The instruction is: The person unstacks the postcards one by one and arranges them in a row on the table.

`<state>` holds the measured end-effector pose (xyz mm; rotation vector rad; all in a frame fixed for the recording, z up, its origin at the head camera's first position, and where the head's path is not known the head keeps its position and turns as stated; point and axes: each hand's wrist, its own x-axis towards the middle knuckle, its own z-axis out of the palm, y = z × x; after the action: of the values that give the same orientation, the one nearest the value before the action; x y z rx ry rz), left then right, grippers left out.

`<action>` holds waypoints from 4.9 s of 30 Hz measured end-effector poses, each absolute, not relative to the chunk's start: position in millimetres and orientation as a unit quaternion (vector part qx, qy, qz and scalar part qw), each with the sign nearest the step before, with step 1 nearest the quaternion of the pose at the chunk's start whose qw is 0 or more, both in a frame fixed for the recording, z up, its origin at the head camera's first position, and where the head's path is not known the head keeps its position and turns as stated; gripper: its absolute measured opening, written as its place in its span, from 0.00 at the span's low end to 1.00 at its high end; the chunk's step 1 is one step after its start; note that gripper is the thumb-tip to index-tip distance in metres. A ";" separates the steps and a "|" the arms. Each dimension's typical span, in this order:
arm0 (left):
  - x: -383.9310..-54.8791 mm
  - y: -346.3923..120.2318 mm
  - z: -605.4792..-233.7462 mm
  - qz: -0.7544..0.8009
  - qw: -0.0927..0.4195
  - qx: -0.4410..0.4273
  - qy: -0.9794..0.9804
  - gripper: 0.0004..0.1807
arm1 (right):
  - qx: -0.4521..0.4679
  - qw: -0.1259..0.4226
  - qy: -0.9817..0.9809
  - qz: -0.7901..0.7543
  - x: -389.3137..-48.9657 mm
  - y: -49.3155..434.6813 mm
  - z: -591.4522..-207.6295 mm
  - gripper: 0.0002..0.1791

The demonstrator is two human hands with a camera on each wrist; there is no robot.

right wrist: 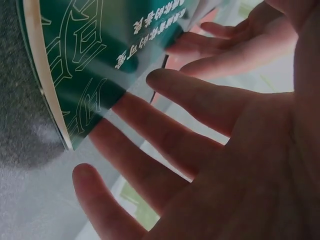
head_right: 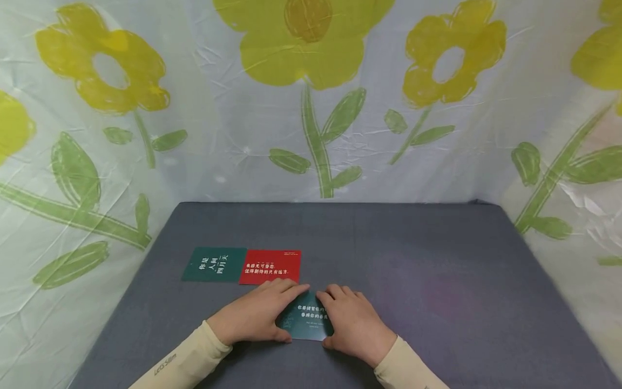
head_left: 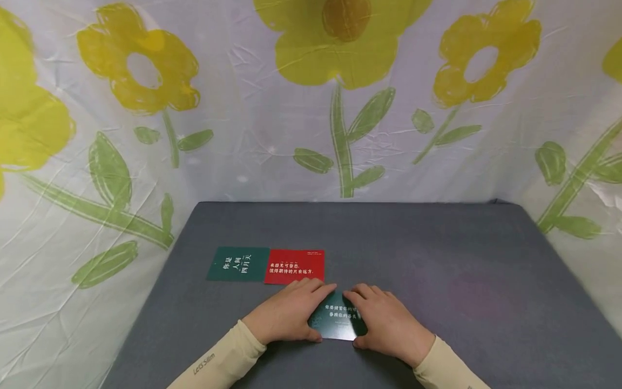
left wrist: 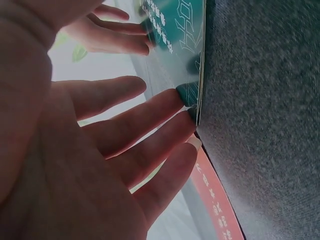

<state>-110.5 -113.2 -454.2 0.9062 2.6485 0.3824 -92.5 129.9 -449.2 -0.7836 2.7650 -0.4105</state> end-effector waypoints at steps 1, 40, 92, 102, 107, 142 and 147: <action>-110.1 -113.0 -454.0 0.133 0.156 0.318 0.926 0.56 | -0.270 0.116 0.946 -0.138 -92.4 129.8 -448.8 0.50; -157.8 -104.0 -449.7 0.214 0.142 0.317 0.913 0.57 | -0.257 0.096 0.946 -0.176 -123.4 154.0 -433.4 0.44; -211.1 -86.0 -472.5 0.219 0.153 0.259 0.928 0.55 | -0.214 0.122 0.939 -0.240 -182.5 171.0 -475.6 0.48; -210.4 -86.2 -472.3 0.224 0.152 0.252 0.929 0.56 | -0.212 0.123 0.939 -0.243 -182.2 171.1 -475.0 0.47; -206.9 -84.4 -475.4 0.223 0.158 0.258 0.927 0.56 | -0.215 0.119 0.940 -0.238 -178.9 173.0 -476.1 0.45; -212.0 -86.2 -473.0 0.211 0.153 0.258 0.930 0.55 | -0.216 0.108 0.943 -0.229 -183.3 171.1 -479.0 0.43; -209.4 -85.3 -471.4 0.205 0.152 0.256 0.932 0.56 | -0.214 0.098 0.943 -0.235 -181.0 171.6 -476.3 0.45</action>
<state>-209.4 -85.3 -471.4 0.7350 2.6746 0.5895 -181.0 171.6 -476.3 -0.6318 2.7904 -0.6958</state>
